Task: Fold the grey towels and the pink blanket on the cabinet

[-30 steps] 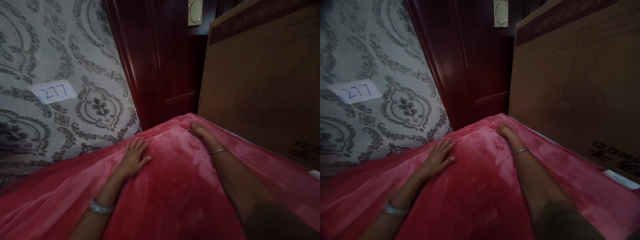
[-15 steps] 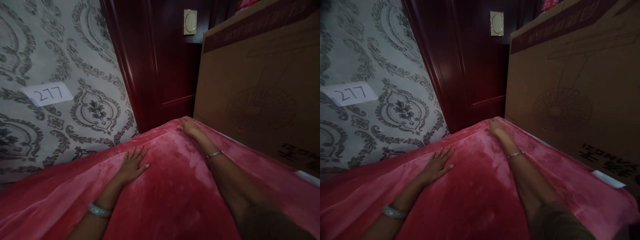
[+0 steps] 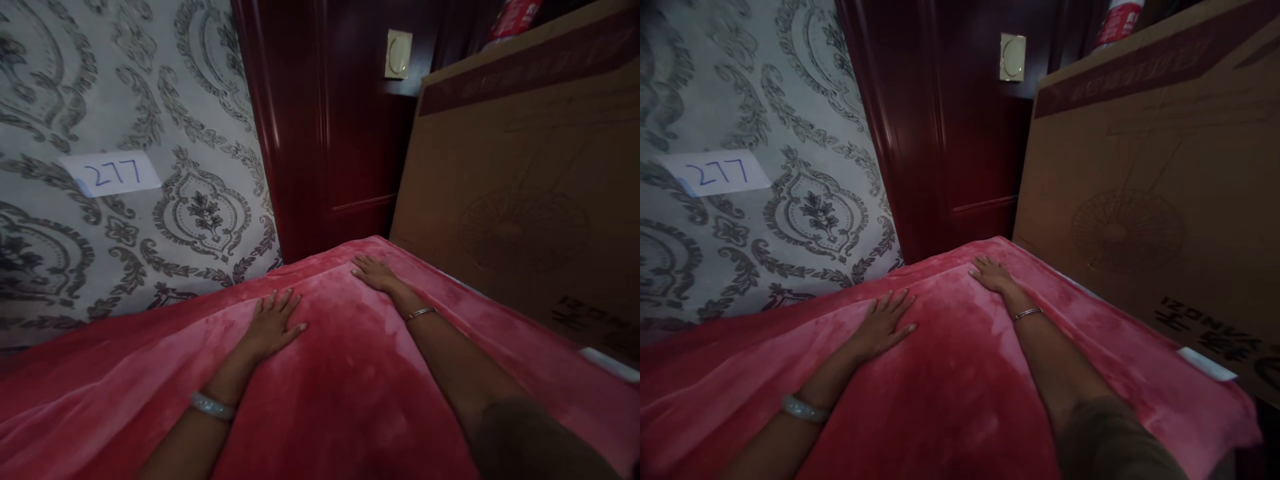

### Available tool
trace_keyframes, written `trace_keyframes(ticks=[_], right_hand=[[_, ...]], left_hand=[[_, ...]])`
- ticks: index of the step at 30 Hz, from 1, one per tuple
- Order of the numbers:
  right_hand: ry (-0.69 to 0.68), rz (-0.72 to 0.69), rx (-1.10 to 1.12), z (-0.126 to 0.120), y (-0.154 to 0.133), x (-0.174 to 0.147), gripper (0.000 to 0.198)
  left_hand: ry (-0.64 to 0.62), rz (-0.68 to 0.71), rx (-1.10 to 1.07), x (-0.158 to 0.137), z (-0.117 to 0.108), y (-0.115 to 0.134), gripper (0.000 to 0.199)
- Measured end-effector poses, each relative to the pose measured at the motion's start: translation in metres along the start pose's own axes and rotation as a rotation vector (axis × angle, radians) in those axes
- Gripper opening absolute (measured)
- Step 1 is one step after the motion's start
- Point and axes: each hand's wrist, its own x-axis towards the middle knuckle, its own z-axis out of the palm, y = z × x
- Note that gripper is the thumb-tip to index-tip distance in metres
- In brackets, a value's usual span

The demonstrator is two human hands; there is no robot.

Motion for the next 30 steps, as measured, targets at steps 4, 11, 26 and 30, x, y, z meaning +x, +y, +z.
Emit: trace_keyframes(ticks=[4,11,26,30], right_hand=[[0.005,0.088,-0.024,-0.005,-0.002,-0.010,0.065],[0.027,0.267,-0.043,-0.022,0.030,-0.075,0.062],[0.077,0.535,0.056,-0.017,0.062,-0.217,0.057],[0.148,0.561,0.045,-0.009,0.053,-0.234,0.050]], left_hand=[[-0.021,-0.020,0.018,0.001,-0.002,0.003,0.079],[0.000,-0.023,0.056,0.005,-0.002,0.006,0.075],[-0.055,0.353,0.095,-0.074,-0.044,0.097,0.067],[-0.149,0.545,-0.008,-0.145,-0.010,0.134,0.069]])
